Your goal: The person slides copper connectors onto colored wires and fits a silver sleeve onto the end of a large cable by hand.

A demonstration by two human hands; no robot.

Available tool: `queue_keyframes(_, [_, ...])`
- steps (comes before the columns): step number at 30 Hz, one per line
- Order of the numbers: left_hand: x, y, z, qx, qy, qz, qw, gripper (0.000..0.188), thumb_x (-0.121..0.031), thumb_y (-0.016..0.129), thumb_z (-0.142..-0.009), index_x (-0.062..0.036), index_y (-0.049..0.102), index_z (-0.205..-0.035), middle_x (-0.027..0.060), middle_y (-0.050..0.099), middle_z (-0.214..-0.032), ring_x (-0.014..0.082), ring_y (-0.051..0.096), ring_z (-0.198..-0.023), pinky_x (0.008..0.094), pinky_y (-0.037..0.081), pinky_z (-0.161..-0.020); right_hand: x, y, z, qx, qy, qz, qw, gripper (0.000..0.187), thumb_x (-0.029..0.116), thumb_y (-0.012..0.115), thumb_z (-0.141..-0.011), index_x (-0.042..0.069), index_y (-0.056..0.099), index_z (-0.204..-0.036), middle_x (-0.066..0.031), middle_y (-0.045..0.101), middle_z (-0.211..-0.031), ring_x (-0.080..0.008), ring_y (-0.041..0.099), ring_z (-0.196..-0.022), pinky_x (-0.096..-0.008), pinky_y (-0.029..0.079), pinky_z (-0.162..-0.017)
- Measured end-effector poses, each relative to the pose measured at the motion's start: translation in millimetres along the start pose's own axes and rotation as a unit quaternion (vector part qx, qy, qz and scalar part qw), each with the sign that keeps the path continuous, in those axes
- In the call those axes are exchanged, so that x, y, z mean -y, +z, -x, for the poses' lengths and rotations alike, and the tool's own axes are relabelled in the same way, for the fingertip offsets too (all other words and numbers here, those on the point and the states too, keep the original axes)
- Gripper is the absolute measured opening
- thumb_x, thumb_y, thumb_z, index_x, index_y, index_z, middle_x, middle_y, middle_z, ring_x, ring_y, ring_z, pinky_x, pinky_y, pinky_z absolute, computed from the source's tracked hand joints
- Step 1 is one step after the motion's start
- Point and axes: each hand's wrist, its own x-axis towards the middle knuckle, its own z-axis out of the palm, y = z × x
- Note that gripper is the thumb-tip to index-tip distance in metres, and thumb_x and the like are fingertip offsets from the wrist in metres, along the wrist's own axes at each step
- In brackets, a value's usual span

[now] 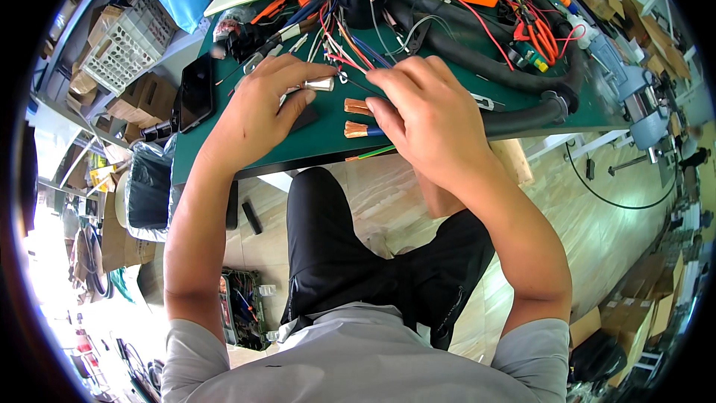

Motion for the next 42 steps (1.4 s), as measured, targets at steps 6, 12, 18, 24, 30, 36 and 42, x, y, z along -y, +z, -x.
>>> queue_keyframes(6, [-40, -6, -8, -0.024, 0.007, 0.085, 0.996, 0.037, -0.001, 0.072, -0.086, -0.0028, 0.061, -0.121, 0.0142, 0.069, -0.105, 0.0303, 0.069, -0.103, 0.0388, 0.055, -0.089, 13, -12, -13, -0.001, -0.026, -0.052, 0.998, 0.031, 0.013, 0.077, -0.085, 0.004, 0.067, -0.113, -0.0082, 0.065, -0.097, -0.0306, 0.062, -0.091, -0.0418, 0.052, -0.077])
queue_keyframes(12, [-49, -6, -12, -0.011, -0.001, 0.191, 0.981, 0.036, 0.000, 0.075, -0.084, 0.0003, 0.060, -0.117, 0.0126, 0.070, -0.106, 0.0273, 0.071, -0.099, 0.0372, 0.055, -0.088, 13, -20, -6, 0.078, 0.029, -0.096, 0.992, 0.026, 0.011, 0.073, -0.088, 0.002, 0.067, -0.112, -0.0118, 0.068, -0.093, -0.0330, 0.062, -0.088, -0.0437, 0.051, -0.076])
queue_keyframes(18, [-33, -3, -9, -0.004, -0.041, 0.114, 0.993, 0.030, -0.006, 0.077, -0.085, 0.0003, 0.065, -0.113, 0.0129, 0.070, -0.105, 0.0258, 0.067, -0.096, 0.0362, 0.054, -0.084, -4, -28, 13, -0.032, 0.175, -0.275, 0.945, 0.026, 0.016, 0.066, -0.101, -0.002, 0.066, -0.119, -0.0073, 0.071, -0.094, -0.0102, 0.063, -0.081, -0.0272, 0.052, -0.070])
queue_keyframes(24, [-21, 29, -17, 0.059, -0.036, 0.085, 0.994, 0.024, -0.008, 0.071, -0.088, -0.0006, 0.069, -0.111, 0.0147, 0.069, -0.104, 0.0312, 0.067, -0.100, 0.0390, 0.054, -0.087, -10, -34, 27, -0.061, 0.270, -0.388, 0.879, 0.034, 0.021, 0.062, -0.105, -0.006, 0.061, -0.125, -0.0049, 0.070, -0.099, -0.0063, 0.060, -0.088, -0.0220, 0.049, -0.079])
queue_keyframes(30, [-14, 36, -28, 0.125, -0.027, 0.075, 0.989, 0.023, -0.007, 0.069, -0.088, -0.0007, 0.070, -0.111, 0.0153, 0.070, -0.102, 0.0300, 0.068, -0.096, 0.0387, 0.054, -0.087, -8, -35, 37, -0.067, 0.258, -0.386, 0.883, 0.034, 0.021, 0.062, -0.105, -0.007, 0.062, -0.124, -0.0055, 0.070, -0.099, -0.0066, 0.061, -0.089, -0.0222, 0.050, -0.080])
queue_keyframes(36, [-8, 36, -33, 0.163, -0.048, 0.107, 0.980, 0.022, -0.009, 0.070, -0.091, -0.0005, 0.070, -0.111, 0.0151, 0.072, -0.094, 0.0277, 0.070, -0.088, 0.0374, 0.054, -0.083, -9, -33, 42, -0.074, 0.264, -0.382, 0.883, 0.033, 0.020, 0.062, -0.105, -0.007, 0.062, -0.123, -0.0052, 0.070, -0.097, -0.0070, 0.062, -0.089, -0.0229, 0.051, -0.080])
queue_keyframes(42, [-7, 28, -34, 0.174, -0.062, 0.124, 0.975, 0.017, -0.010, 0.067, -0.090, 0.0001, 0.071, -0.104, 0.0173, 0.072, -0.093, 0.0331, 0.070, -0.089, 0.0389, 0.055, -0.079, -12, -36, 43, -0.068, 0.257, -0.360, 0.894, 0.031, 0.019, 0.062, -0.104, -0.007, 0.063, -0.121, -0.0051, 0.070, -0.096, -0.0067, 0.062, -0.087, -0.0230, 0.051, -0.079])
